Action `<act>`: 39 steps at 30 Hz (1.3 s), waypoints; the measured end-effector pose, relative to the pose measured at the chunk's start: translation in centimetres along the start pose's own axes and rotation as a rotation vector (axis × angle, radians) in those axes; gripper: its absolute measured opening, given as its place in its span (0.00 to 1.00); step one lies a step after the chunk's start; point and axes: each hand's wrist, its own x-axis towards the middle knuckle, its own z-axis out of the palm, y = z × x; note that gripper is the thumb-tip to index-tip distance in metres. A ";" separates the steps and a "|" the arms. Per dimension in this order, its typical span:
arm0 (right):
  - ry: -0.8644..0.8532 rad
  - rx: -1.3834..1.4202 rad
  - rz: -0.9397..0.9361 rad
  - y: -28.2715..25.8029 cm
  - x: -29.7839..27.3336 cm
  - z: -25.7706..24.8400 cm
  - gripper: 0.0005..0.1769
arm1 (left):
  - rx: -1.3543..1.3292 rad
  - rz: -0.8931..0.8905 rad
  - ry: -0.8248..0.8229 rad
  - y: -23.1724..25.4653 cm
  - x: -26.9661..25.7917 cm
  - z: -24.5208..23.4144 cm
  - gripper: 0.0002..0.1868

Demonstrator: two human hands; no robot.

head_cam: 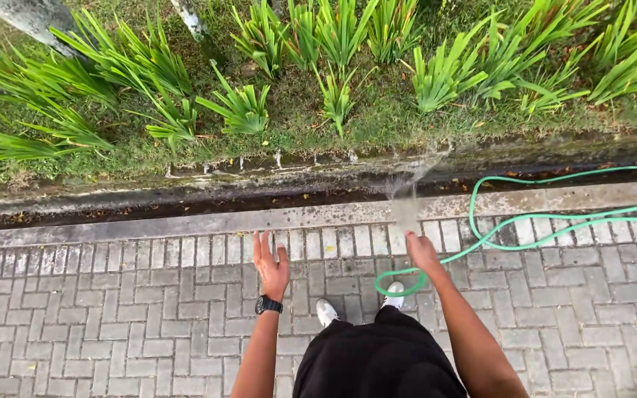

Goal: Watering a row of plants along a paved walkway using a garden hose.

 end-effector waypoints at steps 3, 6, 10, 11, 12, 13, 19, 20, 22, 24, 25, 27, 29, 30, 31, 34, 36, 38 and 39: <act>0.018 0.654 0.396 -4.8 -2.0 -6.3 0.34 | 0.024 0.033 -0.005 4.0 0.9 1.3 0.26; 0.003 0.579 0.415 -4.1 -0.5 -7.6 0.34 | -0.116 0.003 -0.031 6.5 0.8 4.0 0.27; -0.077 0.526 0.205 -5.1 -0.1 -11.5 0.35 | -0.068 0.066 -0.023 8.6 0.2 9.2 0.27; 0.079 0.623 0.298 -5.3 0.8 -12.5 0.33 | -0.071 0.065 -0.039 9.4 0.2 10.2 0.27; 0.237 0.714 0.394 -5.5 1.5 -13.7 0.31 | -0.074 0.062 -0.058 10.4 0.0 11.2 0.27; 0.239 0.711 0.397 -1.8 4.0 -12.7 0.31 | -0.075 0.059 -0.061 11.5 0.0 12.2 0.27; 0.119 0.633 0.241 -4.9 8.1 -18.3 0.35 | -0.090 0.101 -0.086 17.7 1.0 16.7 0.26; 0.140 0.668 0.261 -5.5 9.1 -19.2 0.36 | -0.110 0.073 -0.082 18.5 1.4 17.0 0.26; 0.163 0.705 0.283 -7.7 10.2 -20.7 0.36 | -0.129 0.046 -0.082 19.4 2.2 17.9 0.27; 0.017 0.586 0.163 -10.8 10.7 -21.9 0.34 | -0.072 0.095 -0.101 19.4 3.0 19.0 0.27; 0.022 0.587 0.164 -10.9 11.7 -22.3 0.34 | -0.074 0.097 -0.104 19.5 3.7 19.7 0.27; 0.074 0.763 0.269 -11.6 13.7 -22.7 0.34 | -0.035 0.086 -0.122 19.4 5.0 20.4 0.27; 0.031 0.640 0.196 -11.8 14.8 -21.3 0.34 | -0.065 0.074 -0.138 19.7 7.0 21.3 0.27; -0.005 0.512 0.129 -11.7 15.1 -20.8 0.34 | -0.101 0.061 -0.160 19.9 7.9 22.0 0.28; 0.009 0.518 0.136 -11.0 15.9 -19.7 0.34 | -0.104 0.070 -0.174 20.0 9.0 22.7 0.28; 0.052 0.631 0.156 -10.0 16.4 -18.1 0.37 | -0.114 0.050 -0.222 20.2 11.3 25.4 0.27; -0.027 0.281 0.113 -12.2 15.6 -17.8 0.38 | -0.113 0.106 -0.212 19.9 13.3 27.3 0.26; -0.080 0.195 0.079 -14.1 14.9 -17.3 0.38 | -0.177 0.109 -0.262 20.6 15.4 29.4 0.25; -0.145 0.110 0.035 -15.1 14.6 -16.9 0.37 | -0.234 0.109 -0.300 20.9 16.6 30.3 0.24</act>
